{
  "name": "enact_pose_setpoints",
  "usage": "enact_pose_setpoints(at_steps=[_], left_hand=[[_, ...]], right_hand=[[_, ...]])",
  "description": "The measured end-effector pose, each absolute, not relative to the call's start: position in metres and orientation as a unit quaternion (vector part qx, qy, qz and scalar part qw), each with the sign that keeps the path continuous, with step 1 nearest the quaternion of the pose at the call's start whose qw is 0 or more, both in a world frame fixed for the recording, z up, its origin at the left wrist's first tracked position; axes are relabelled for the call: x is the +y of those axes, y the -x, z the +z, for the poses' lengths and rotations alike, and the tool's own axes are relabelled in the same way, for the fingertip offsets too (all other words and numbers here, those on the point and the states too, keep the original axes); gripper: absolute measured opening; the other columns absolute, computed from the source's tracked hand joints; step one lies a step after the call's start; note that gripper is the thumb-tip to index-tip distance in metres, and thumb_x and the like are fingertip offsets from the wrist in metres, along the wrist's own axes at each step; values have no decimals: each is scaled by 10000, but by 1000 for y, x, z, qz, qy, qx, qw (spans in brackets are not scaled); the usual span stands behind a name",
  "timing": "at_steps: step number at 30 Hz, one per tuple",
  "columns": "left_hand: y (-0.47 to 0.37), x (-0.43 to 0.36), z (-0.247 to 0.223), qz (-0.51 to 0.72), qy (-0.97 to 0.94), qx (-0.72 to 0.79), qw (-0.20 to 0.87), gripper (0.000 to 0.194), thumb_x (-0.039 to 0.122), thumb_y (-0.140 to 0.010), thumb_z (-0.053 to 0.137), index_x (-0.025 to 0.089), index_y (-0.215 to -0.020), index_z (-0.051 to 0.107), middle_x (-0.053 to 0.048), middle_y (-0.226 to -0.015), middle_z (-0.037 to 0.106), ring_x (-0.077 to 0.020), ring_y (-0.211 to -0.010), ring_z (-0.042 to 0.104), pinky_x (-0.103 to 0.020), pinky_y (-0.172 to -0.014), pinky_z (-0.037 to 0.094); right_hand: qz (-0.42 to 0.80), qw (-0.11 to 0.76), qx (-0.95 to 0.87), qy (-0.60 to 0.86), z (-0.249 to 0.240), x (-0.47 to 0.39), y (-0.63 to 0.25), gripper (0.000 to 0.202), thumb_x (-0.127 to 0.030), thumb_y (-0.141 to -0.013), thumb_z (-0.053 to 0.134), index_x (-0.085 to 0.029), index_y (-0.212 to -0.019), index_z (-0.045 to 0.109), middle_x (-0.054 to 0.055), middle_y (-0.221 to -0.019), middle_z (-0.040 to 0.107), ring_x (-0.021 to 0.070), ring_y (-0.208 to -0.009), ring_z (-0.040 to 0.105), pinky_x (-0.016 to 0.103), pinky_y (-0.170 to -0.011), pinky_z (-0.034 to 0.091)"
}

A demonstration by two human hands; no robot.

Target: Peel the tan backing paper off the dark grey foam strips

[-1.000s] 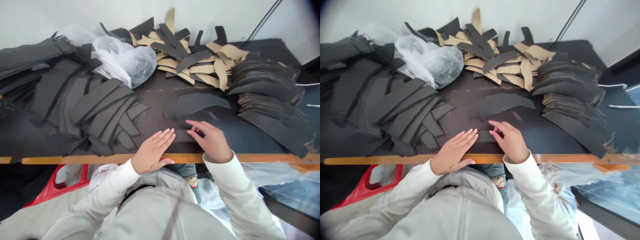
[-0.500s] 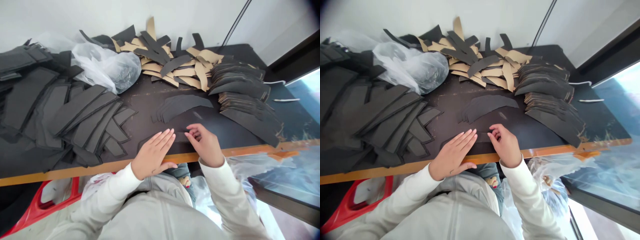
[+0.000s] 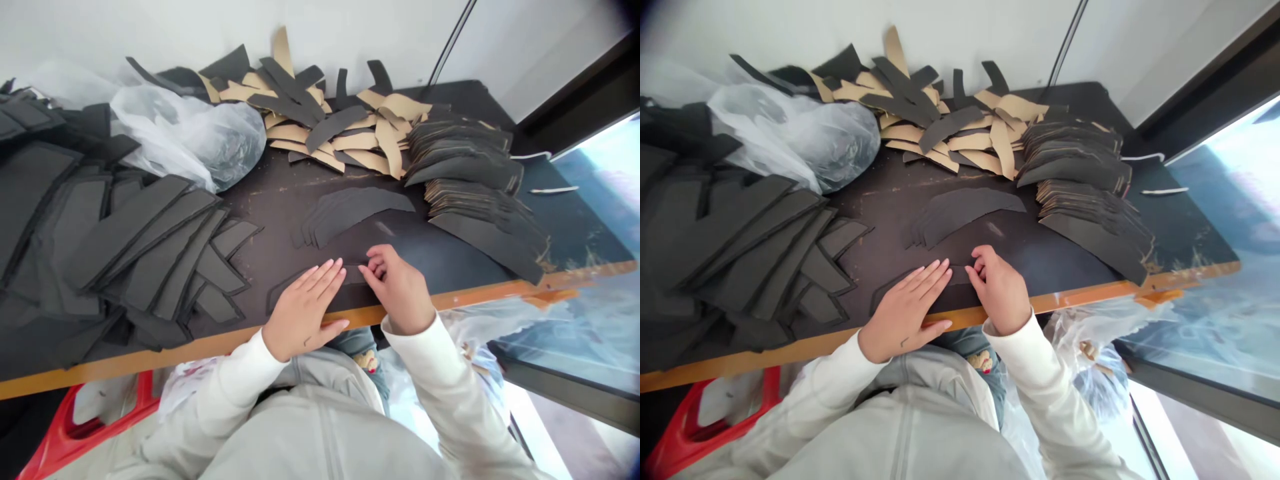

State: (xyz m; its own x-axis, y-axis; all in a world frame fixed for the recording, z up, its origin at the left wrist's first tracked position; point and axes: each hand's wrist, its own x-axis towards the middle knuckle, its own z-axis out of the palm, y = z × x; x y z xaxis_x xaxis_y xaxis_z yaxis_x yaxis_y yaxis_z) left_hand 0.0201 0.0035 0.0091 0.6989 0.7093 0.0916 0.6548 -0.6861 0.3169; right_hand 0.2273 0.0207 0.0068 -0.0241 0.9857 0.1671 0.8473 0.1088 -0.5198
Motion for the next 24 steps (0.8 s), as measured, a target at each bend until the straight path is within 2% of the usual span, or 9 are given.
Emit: enact_pose_setpoints(at_steps=[4,6,9,12,14,18,20,24], left_hand=[[-20,3,9,111,-908,379,141,744,483,-907,504,81,-1501,304,-133,-1595,284,-241,-1484,262,-398,-1215,228],[-21,3,9,115,-906,380,150,738,468,-901,509,90,-1500,304,-134,-1592,291,-241,-1481,271,-400,-1212,234],[-21,3,8,119,-905,378,156,742,462,-894,522,89,-1498,304,-148,-1586,299,-246,-1480,274,-409,-1211,238],[-20,3,9,126,-908,372,145,780,487,-890,531,49,-1492,301,-177,-1582,295,-261,-1485,254,-417,-1211,243],[-15,0,11,130,-904,391,118,773,477,-905,520,32,-1495,291,-184,-1588,277,-273,-1493,229,-430,-1213,238],[3,-11,10,130,-884,443,64,726,514,-954,450,70,-1506,291,-170,-1585,295,-287,-1484,251,-459,-1197,264],[12,-18,6,131,-887,440,60,742,554,-960,422,78,-1511,282,-169,-1576,317,-276,-1473,283,-439,-1181,301],[27,-37,-2,129,-895,424,49,834,607,-921,468,71,-1522,253,-179,-1577,304,-285,-1466,297,-431,-1159,351]], right_hand=[[-49,182,-692,697,18,16,-231,365,-433,-921,543,-153,-1153,572,147,-982,627,276,-840,608,367,-669,486],[-89,206,-682,696,23,14,-234,361,-397,-949,495,-136,-1185,575,183,-1058,613,311,-948,599,429,-774,506],[-36,272,-741,613,23,7,-230,364,-231,-995,358,-151,-1313,518,171,-1239,603,284,-1196,550,460,-997,461],[30,234,-828,509,10,-4,-214,510,-255,-1010,330,-124,-1502,305,176,-1476,467,259,-1421,358,458,-1110,389],[22,185,-850,492,-3,-12,-205,607,-370,-1010,354,-91,-1535,236,194,-1526,404,281,-1452,304,480,-1124,369],[-13,140,-848,511,-24,-19,-199,682,-515,-980,373,-121,-1531,299,179,-1578,315,315,-1464,274,506,-1120,361],[-13,138,-853,503,-25,-16,-204,684,-526,-980,362,-132,-1535,298,174,-1575,319,314,-1458,293,517,-1119,360],[16,143,-852,503,-10,5,-221,579,-448,-1014,303,-202,-1538,300,108,-1551,386,285,-1445,330,560,-1135,325]])
